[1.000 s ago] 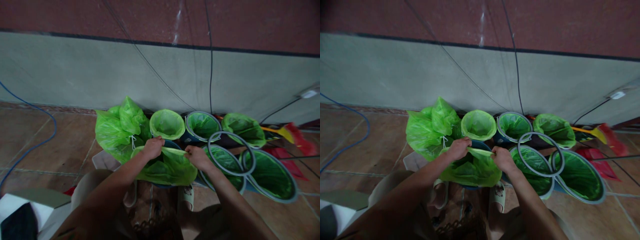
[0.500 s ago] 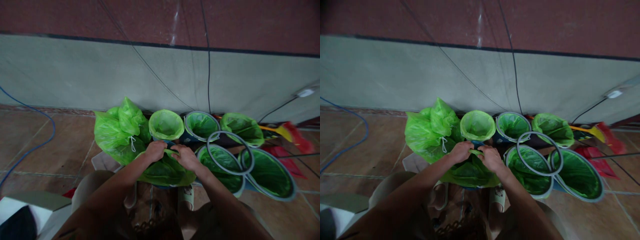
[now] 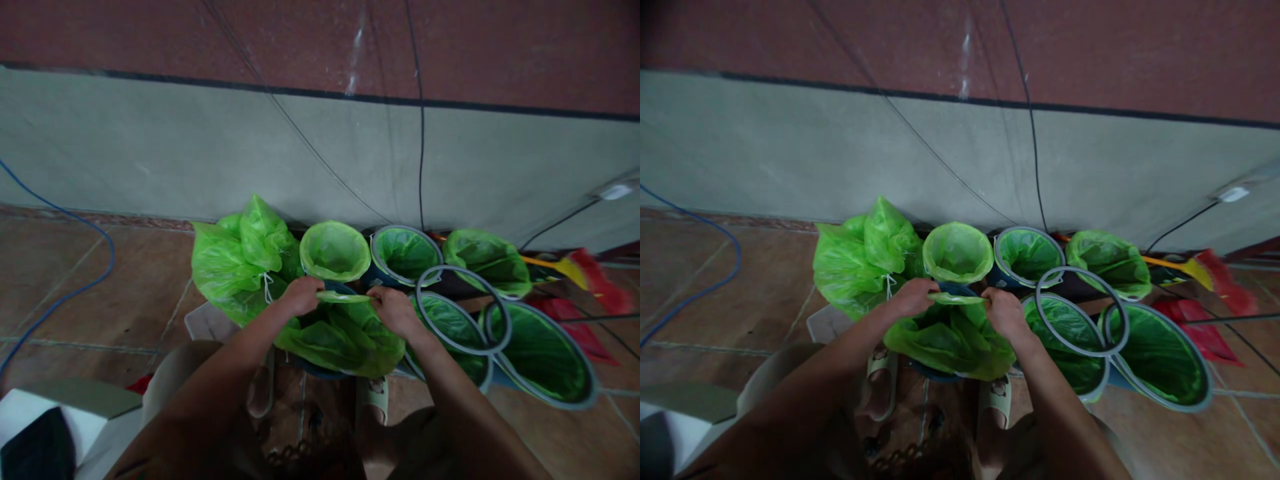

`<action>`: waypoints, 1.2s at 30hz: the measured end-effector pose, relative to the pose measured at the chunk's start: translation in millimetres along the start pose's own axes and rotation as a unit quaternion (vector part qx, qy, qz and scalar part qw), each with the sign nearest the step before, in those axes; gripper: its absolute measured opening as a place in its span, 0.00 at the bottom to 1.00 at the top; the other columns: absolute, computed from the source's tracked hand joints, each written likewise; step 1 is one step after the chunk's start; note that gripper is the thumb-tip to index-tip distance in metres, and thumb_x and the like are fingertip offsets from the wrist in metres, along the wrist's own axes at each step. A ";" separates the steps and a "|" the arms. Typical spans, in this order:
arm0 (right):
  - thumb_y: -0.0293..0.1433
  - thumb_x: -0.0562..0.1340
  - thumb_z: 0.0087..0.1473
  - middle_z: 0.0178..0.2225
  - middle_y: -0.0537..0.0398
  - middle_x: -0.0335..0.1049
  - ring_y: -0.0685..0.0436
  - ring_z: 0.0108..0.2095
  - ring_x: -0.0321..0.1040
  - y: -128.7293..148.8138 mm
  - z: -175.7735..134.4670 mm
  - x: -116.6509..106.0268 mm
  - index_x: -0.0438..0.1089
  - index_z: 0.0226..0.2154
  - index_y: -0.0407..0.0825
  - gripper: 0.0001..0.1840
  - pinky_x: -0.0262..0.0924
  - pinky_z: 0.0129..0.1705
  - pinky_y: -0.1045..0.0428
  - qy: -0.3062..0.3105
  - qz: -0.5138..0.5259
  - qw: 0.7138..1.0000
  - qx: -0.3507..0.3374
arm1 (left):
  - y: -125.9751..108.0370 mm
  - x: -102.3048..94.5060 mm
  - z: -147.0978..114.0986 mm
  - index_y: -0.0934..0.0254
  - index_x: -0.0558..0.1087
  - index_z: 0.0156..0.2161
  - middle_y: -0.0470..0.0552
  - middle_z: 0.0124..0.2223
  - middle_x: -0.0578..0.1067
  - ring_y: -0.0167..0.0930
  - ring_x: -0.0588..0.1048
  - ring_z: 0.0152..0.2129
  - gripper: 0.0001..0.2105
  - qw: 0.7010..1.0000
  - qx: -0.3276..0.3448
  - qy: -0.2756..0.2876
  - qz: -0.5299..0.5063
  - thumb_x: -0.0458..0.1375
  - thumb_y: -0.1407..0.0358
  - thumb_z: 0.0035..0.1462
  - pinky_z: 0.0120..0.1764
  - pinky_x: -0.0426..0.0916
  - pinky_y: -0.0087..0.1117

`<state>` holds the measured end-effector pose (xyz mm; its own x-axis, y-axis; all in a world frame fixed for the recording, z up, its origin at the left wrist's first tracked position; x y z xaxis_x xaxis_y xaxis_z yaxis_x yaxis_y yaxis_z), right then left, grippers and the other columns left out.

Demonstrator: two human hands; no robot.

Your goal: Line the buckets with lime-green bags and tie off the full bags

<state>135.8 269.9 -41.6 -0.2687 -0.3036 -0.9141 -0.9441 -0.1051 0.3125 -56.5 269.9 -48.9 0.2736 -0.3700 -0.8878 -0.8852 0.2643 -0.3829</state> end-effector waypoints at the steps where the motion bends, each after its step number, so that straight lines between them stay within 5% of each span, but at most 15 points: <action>1: 0.28 0.56 0.56 0.40 0.50 0.78 0.41 0.43 0.72 -0.9 0.3 1.6 0.75 0.41 0.50 0.14 0.59 0.42 0.52 0.000 0.004 1.000 -0.002 | 0.8 -1.7 0.5 0.61 0.78 0.41 0.50 0.41 0.79 0.34 0.76 0.40 0.13 1.000 0.002 0.007 -0.021 0.56 0.70 0.51 0.42 0.68 0.29; 7: 0.26 0.59 0.52 0.46 0.47 0.75 0.41 0.46 0.71 9.1 2.5 14.0 0.70 0.50 0.48 0.21 0.59 0.47 0.51 0.005 0.015 0.999 -0.042 | -2.7 -3.2 1.7 0.64 0.79 0.38 0.47 0.34 0.79 0.31 0.74 0.33 0.10 0.991 0.021 0.027 -0.131 0.59 0.66 0.51 0.35 0.64 0.26; 13: 0.29 0.56 0.57 0.35 0.49 0.76 0.42 0.38 0.72 28.8 1.8 20.9 0.74 0.38 0.48 0.11 0.57 0.40 0.52 0.041 0.011 0.997 -0.060 | -8.5 4.9 2.5 0.67 0.78 0.36 0.45 0.30 0.76 0.28 0.72 0.29 0.11 0.976 0.027 0.071 -0.206 0.61 0.64 0.48 0.32 0.61 0.26; 17: 0.30 0.57 0.57 0.33 0.51 0.76 0.45 0.35 0.71 22.0 4.3 12.2 0.73 0.36 0.48 0.10 0.56 0.36 0.54 0.023 0.059 0.997 -0.032 | -14.8 5.5 -1.5 0.66 0.76 0.33 0.43 0.27 0.72 0.28 0.69 0.27 0.18 0.964 0.038 0.109 -0.240 0.64 0.52 0.44 0.28 0.58 0.25; 20: 0.29 0.57 0.56 0.31 0.54 0.75 0.46 0.33 0.70 17.8 5.2 10.3 0.74 0.35 0.48 0.09 0.55 0.36 0.54 0.025 0.095 0.995 -0.031 | -16.4 2.3 -2.9 0.66 0.73 0.28 0.42 0.23 0.65 0.25 0.64 0.23 0.21 0.962 0.036 0.102 -0.251 0.58 0.46 0.49 0.26 0.54 0.25; 25: 0.29 0.61 0.51 0.32 0.55 0.76 0.46 0.35 0.71 15.9 4.5 9.8 0.74 0.36 0.49 0.09 0.56 0.37 0.54 0.030 0.103 0.994 -0.038 | -10.9 -1.2 1.8 0.65 0.67 0.22 0.41 0.20 0.58 0.23 0.59 0.20 0.20 0.962 0.033 0.065 -0.263 0.52 0.51 0.54 0.25 0.52 0.26; 31: 0.26 0.63 0.45 0.34 0.54 0.76 0.44 0.37 0.71 20.2 0.2 9.8 0.74 0.39 0.49 0.15 0.58 0.40 0.54 0.049 0.093 0.993 -0.057 | -5.1 -0.1 3.4 0.66 0.72 0.24 0.42 0.21 0.63 0.24 0.62 0.22 0.12 0.966 0.020 0.051 -0.254 0.54 0.60 0.50 0.26 0.55 0.26; 36: 0.35 0.66 0.45 0.37 0.54 0.75 0.45 0.35 0.69 29.0 -1.4 14.4 0.73 0.44 0.48 0.21 0.59 0.38 0.53 0.069 0.168 0.979 -0.093 | -4.2 0.1 1.9 0.67 0.76 0.28 0.41 0.21 0.67 0.25 0.64 0.22 0.10 0.969 -0.002 0.050 -0.240 0.53 0.66 0.47 0.27 0.57 0.25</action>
Point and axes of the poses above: each hand's wrist, its own z-axis towards the middle knuckle, its own x-axis out of the palm, y = z × x, the point moved 9 cm from there along z, towards the middle knuckle
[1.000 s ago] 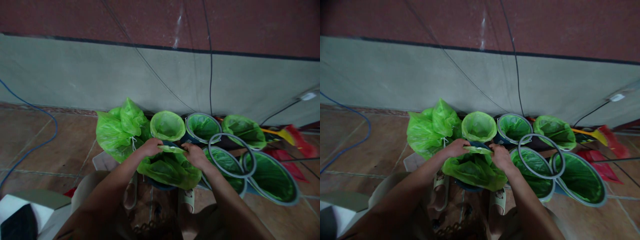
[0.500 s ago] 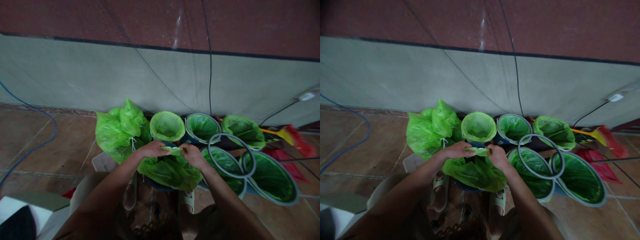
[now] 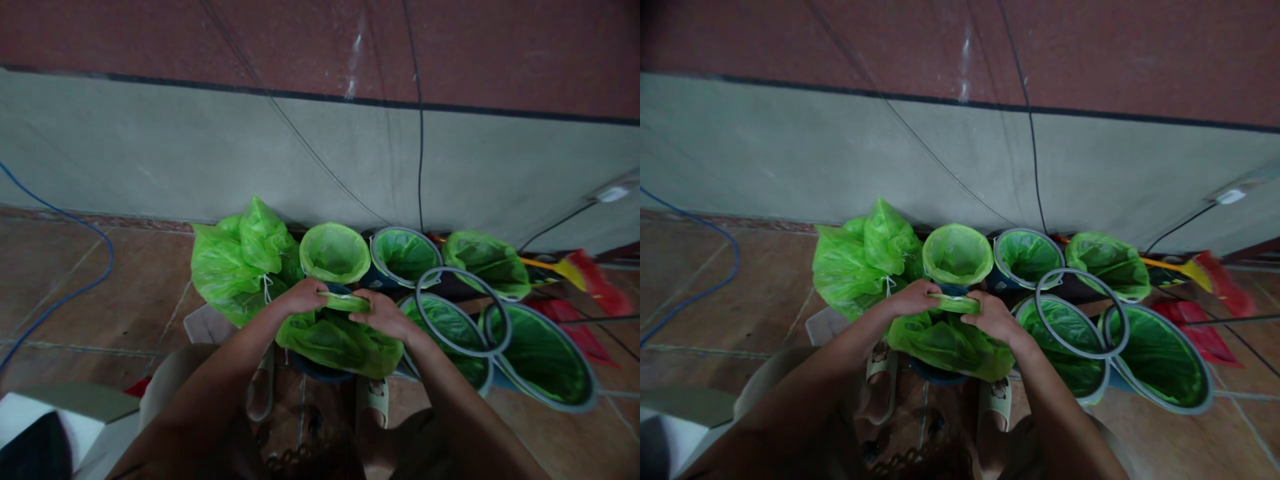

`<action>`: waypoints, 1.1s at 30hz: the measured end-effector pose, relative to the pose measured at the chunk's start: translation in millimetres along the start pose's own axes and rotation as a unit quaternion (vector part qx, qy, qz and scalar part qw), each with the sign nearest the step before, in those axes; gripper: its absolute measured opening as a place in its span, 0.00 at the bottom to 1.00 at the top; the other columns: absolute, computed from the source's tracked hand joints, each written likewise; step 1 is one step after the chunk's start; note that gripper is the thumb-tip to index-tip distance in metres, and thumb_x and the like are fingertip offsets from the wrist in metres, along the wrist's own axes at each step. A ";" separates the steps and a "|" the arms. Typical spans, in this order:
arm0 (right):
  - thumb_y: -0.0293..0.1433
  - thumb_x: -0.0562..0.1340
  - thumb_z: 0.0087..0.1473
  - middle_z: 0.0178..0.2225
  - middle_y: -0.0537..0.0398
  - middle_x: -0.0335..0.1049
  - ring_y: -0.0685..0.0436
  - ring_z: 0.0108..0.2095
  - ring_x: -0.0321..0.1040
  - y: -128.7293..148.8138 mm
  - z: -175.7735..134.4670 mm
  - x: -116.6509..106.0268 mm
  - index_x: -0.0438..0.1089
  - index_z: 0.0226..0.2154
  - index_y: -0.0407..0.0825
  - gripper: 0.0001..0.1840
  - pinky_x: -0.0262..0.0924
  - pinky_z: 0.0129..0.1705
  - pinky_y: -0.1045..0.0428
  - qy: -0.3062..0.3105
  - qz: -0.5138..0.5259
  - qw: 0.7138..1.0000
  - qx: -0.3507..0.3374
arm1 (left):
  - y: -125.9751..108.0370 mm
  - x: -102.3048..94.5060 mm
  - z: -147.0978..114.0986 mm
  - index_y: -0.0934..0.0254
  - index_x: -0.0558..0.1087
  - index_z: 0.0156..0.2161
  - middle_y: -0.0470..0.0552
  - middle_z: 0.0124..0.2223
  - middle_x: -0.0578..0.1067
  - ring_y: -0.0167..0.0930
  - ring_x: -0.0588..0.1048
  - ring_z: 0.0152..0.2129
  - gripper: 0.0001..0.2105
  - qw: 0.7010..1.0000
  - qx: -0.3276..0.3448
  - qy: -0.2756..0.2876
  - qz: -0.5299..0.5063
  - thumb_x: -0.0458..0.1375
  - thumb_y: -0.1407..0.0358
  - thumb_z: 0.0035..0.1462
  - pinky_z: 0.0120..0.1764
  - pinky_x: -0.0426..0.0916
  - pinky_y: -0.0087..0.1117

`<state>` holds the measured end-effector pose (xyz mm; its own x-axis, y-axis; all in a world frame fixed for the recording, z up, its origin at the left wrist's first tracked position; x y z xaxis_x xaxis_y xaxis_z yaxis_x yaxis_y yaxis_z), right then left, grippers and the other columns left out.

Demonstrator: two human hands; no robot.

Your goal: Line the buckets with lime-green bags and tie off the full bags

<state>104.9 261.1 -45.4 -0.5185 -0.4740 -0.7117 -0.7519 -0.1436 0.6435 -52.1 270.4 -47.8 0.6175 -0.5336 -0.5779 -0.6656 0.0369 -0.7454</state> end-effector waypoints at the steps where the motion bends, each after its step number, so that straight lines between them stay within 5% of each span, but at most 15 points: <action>1: 0.38 0.64 0.48 0.35 0.55 0.75 0.46 0.34 0.69 -0.6 1.1 1.3 0.73 0.43 0.48 0.19 0.58 0.36 0.53 0.002 0.017 1.000 -0.004 | 0.3 -0.3 0.1 0.67 0.77 0.29 0.41 0.22 0.68 0.25 0.65 0.23 0.10 1.000 -0.001 -0.001 0.001 0.54 0.67 0.47 0.27 0.57 0.25; 6: 0.40 0.55 0.55 0.23 0.59 0.68 0.49 0.25 0.62 -12.5 6.8 0.1 0.73 0.28 0.48 0.17 0.53 0.30 0.53 -0.022 0.043 0.999 0.017 | 2.4 -0.6 0.5 0.67 0.78 0.32 0.42 0.24 0.71 0.26 0.68 0.24 0.11 1.000 0.001 0.001 0.025 0.55 0.70 0.43 0.28 0.59 0.25; 14: 0.43 0.55 0.55 0.21 0.59 0.68 0.50 0.23 0.61 -17.5 9.1 -0.4 0.72 0.27 0.47 0.19 0.55 0.28 0.55 -0.041 0.101 0.994 0.025 | 0.2 -1.7 -2.6 0.66 0.78 0.34 0.46 0.27 0.75 0.30 0.72 0.27 0.11 0.994 0.003 -0.001 0.114 0.58 0.72 0.43 0.30 0.61 0.27; 18: 0.41 0.55 0.56 0.23 0.57 0.71 0.49 0.25 0.63 -13.9 8.1 -6.0 0.73 0.27 0.47 0.18 0.57 0.31 0.54 -0.063 0.074 0.995 0.015 | -3.5 -1.1 -4.1 0.65 0.77 0.37 0.44 0.30 0.75 0.30 0.72 0.29 0.14 0.997 0.015 0.014 0.070 0.65 0.61 0.43 0.31 0.61 0.26; 21: 0.40 0.55 0.56 0.24 0.57 0.71 0.48 0.25 0.64 -11.0 7.3 -7.2 0.74 0.28 0.47 0.17 0.57 0.31 0.54 -0.067 0.067 0.995 0.012 | -6.9 0.6 -4.5 0.65 0.77 0.35 0.44 0.28 0.73 0.28 0.71 0.27 0.18 0.998 0.019 0.016 0.053 0.59 0.51 0.51 0.29 0.60 0.25; 25: 0.40 0.55 0.56 0.25 0.56 0.73 0.47 0.27 0.66 -9.3 7.2 -11.4 0.74 0.29 0.47 0.17 0.58 0.32 0.54 -0.084 0.066 0.994 -0.002 | -2.6 -5.2 -3.2 0.65 0.77 0.31 0.46 0.25 0.73 0.28 0.71 0.26 0.13 0.990 -0.012 -0.032 0.139 0.55 0.58 0.57 0.29 0.61 0.26; 33: 0.42 0.54 0.56 0.26 0.54 0.73 0.46 0.28 0.67 -18.1 5.9 -26.3 0.74 0.28 0.47 0.19 0.59 0.32 0.52 -0.119 0.074 0.990 0.014 | 8.1 -17.1 -3.1 0.62 0.79 0.38 0.50 0.36 0.79 0.34 0.75 0.36 0.10 0.973 -0.014 -0.061 0.223 0.56 0.67 0.52 0.39 0.66 0.29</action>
Point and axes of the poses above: each hand's wrist, its own z-axis towards the middle knuckle, its own x-axis out of the palm, y = z × x, the point moved 9 cm from there along z, towards the middle knuckle
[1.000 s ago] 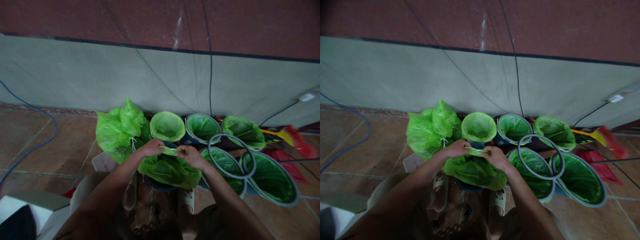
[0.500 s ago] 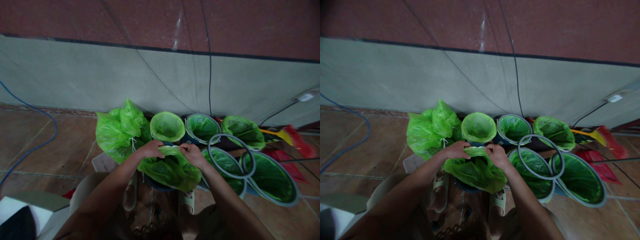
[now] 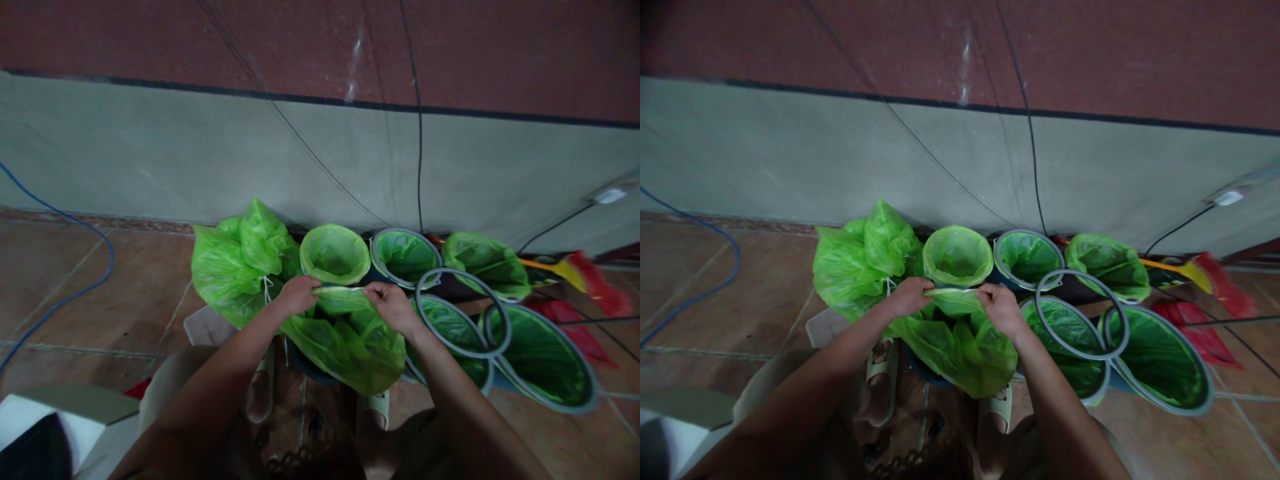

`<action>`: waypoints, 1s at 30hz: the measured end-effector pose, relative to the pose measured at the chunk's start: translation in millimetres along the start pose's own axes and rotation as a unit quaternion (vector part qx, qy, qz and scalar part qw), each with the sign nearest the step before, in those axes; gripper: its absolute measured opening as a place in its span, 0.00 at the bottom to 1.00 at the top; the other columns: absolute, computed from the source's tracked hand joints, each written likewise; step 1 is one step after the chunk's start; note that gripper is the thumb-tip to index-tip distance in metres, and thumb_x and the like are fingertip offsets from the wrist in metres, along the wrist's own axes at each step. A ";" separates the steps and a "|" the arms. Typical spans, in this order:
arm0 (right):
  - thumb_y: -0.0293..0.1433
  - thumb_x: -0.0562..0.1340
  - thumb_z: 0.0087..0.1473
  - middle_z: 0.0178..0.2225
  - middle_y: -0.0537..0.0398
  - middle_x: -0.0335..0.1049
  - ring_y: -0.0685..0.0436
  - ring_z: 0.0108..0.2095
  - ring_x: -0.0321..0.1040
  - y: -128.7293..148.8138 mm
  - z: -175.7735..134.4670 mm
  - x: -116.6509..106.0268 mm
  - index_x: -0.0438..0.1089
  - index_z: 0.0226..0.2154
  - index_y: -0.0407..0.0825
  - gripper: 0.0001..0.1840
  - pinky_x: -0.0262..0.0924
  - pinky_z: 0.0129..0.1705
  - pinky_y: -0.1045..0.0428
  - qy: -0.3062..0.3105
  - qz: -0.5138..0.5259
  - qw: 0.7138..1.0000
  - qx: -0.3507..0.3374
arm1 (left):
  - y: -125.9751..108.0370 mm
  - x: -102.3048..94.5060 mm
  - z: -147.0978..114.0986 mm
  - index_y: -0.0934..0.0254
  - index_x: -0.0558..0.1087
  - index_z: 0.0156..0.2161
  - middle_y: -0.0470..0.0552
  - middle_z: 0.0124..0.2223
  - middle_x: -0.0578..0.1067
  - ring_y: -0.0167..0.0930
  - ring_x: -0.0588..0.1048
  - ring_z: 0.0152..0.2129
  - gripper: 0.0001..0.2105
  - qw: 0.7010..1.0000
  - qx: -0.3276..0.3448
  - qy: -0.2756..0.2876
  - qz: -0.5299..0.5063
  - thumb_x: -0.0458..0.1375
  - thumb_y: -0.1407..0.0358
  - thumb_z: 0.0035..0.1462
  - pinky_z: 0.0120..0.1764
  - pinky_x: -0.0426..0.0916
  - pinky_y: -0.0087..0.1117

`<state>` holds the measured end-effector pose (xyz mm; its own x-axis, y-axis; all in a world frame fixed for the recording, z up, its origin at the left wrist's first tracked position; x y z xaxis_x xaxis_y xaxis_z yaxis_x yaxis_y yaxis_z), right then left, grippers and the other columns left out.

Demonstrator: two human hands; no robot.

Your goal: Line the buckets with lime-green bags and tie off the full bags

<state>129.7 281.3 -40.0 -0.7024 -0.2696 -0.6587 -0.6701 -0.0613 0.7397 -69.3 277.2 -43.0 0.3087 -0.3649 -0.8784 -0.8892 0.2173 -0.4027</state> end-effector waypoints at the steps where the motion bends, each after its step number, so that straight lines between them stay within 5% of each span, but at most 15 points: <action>1: 0.42 0.54 0.56 0.25 0.54 0.73 0.45 0.28 0.67 -2.2 0.3 -1.5 0.73 0.28 0.47 0.19 0.59 0.32 0.52 -0.003 -0.006 1.000 0.006 | 1.1 -0.8 -0.1 0.62 0.79 0.38 0.50 0.36 0.79 0.34 0.75 0.36 0.10 1.000 -0.001 -0.002 -0.001 0.56 0.68 0.52 0.40 0.66 0.29; 6: 0.39 0.58 0.53 0.36 0.49 0.76 0.42 0.36 0.72 -7.0 -0.7 -1.4 0.74 0.39 0.47 0.16 0.64 0.41 0.48 0.018 -0.027 0.999 0.016 | 3.0 -3.1 -1.0 0.61 0.79 0.39 0.49 0.35 0.79 0.34 0.76 0.37 0.11 0.999 -0.003 -0.008 -0.035 0.58 0.68 0.50 0.41 0.66 0.28; 11: 0.37 0.69 0.43 0.57 0.44 0.66 0.37 0.56 0.64 24.0 -4.7 6.0 0.63 0.58 0.49 0.38 0.58 0.57 0.42 0.016 -0.037 0.997 -0.064 | -7.5 0.1 0.2 0.60 0.80 0.39 0.47 0.36 0.80 0.33 0.76 0.37 0.12 0.998 0.016 -0.008 -0.061 0.57 0.70 0.50 0.42 0.67 0.29; 14: 0.33 0.66 0.48 0.52 0.48 0.71 0.40 0.52 0.68 42.2 -4.7 23.1 0.69 0.53 0.50 0.27 0.59 0.55 0.46 0.036 -0.041 0.994 -0.098 | -19.3 3.6 1.5 0.60 0.80 0.40 0.48 0.37 0.80 0.33 0.76 0.38 0.14 0.997 0.031 -0.009 -0.075 0.56 0.71 0.50 0.44 0.67 0.29; 17: 0.30 0.59 0.54 0.37 0.52 0.78 0.44 0.38 0.73 40.2 -0.2 33.6 0.76 0.40 0.50 0.12 0.62 0.45 0.51 0.044 -0.096 0.992 -0.065 | -24.7 6.1 1.7 0.60 0.79 0.42 0.49 0.40 0.80 0.33 0.76 0.40 0.15 0.997 0.038 -0.011 -0.070 0.55 0.70 0.51 0.45 0.68 0.29; 24: 0.33 0.55 0.55 0.30 0.54 0.77 0.45 0.30 0.70 10.3 6.5 1.6 0.77 0.36 0.50 0.15 0.60 0.35 0.53 -0.050 -0.106 0.993 0.032 | 13.1 14.9 -2.8 0.63 0.76 0.47 0.54 0.46 0.78 0.37 0.76 0.44 0.18 0.999 -0.034 0.017 0.025 0.56 0.70 0.50 0.47 0.68 0.32; 30: 0.33 0.55 0.54 0.33 0.51 0.78 0.44 0.33 0.72 -13.0 7.8 -25.1 0.78 0.36 0.48 0.16 0.59 0.35 0.52 -0.095 -0.121 0.981 0.115 | 42.7 2.5 -11.3 0.65 0.77 0.42 0.55 0.44 0.79 0.35 0.75 0.43 0.15 0.989 -0.139 -0.003 0.052 0.55 0.72 0.50 0.46 0.68 0.30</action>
<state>154.2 296.4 -34.1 -0.5328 -0.0877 -0.8417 -0.8442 0.1236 0.5216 -110.4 275.3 -59.5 0.2128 -0.3482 -0.9129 -0.9743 -0.0048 -0.2253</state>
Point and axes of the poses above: each hand's wrist, its own z-axis towards the middle knuckle, its own x-axis out of the palm, y = z × x, the point moved 9 cm from there along z, towards the middle knuckle
